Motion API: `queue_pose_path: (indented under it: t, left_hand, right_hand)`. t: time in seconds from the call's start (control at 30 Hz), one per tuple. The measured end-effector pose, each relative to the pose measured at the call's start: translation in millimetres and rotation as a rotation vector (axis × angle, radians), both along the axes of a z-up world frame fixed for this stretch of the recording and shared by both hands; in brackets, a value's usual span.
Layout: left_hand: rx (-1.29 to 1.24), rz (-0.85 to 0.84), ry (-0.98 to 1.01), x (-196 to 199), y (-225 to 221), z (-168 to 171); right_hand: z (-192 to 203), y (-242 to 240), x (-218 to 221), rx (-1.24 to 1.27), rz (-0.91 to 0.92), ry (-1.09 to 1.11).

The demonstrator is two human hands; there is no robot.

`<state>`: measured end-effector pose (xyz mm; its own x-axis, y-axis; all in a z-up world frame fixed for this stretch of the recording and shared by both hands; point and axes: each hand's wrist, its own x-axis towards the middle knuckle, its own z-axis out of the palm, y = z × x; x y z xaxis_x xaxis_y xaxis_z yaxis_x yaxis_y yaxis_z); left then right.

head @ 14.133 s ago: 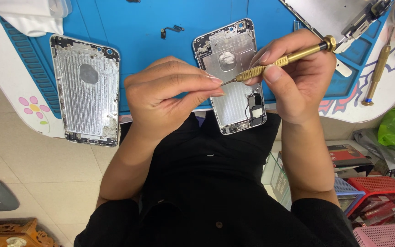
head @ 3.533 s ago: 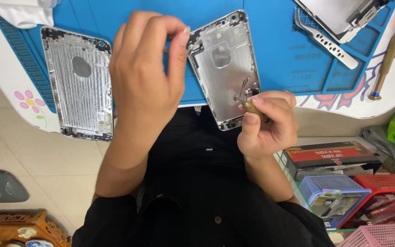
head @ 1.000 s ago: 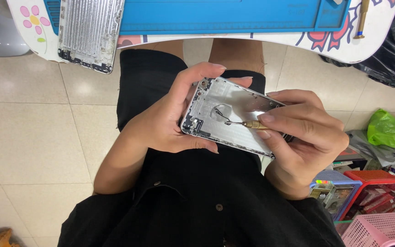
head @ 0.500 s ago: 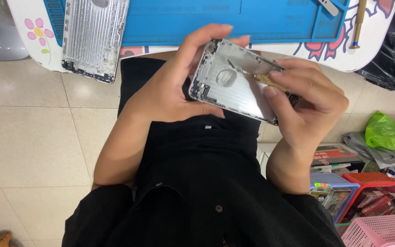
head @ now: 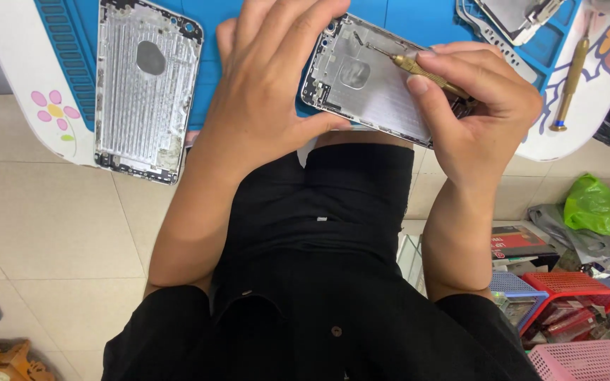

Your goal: Repairing a mobile phone by handling internal components and using a precision screwdriver.

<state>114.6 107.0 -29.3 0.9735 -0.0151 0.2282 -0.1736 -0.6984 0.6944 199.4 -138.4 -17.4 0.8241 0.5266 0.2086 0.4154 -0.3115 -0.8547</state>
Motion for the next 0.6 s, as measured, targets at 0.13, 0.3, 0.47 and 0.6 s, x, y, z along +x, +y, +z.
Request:
queue_pose_path:
  t: [0.13, 0.3, 0.47, 0.6]
  left_hand:
    - [0.014, 0.031, 0.071, 1.2, 2.6, 7.0]
    - [-0.150, 0.009, 0.107, 12.7, 5.5, 28.8]
    - [-0.102, 0.110, 0.026, 10.8, -3.2, 5.7]
    - [-0.093, 0.163, -0.009, 16.8, -6.1, 5.6]
  right_hand:
    - [-9.8, 3.3, 9.5, -0.024, 0.021, 0.001]
    - [-6.8, 6.6, 5.3, -0.131, -0.009, -0.001]
    - [-7.6, 10.1, 2.0, -0.142, -0.033, 0.019]
    - [-8.7, 10.0, 4.1, -0.152, -0.028, 0.006]
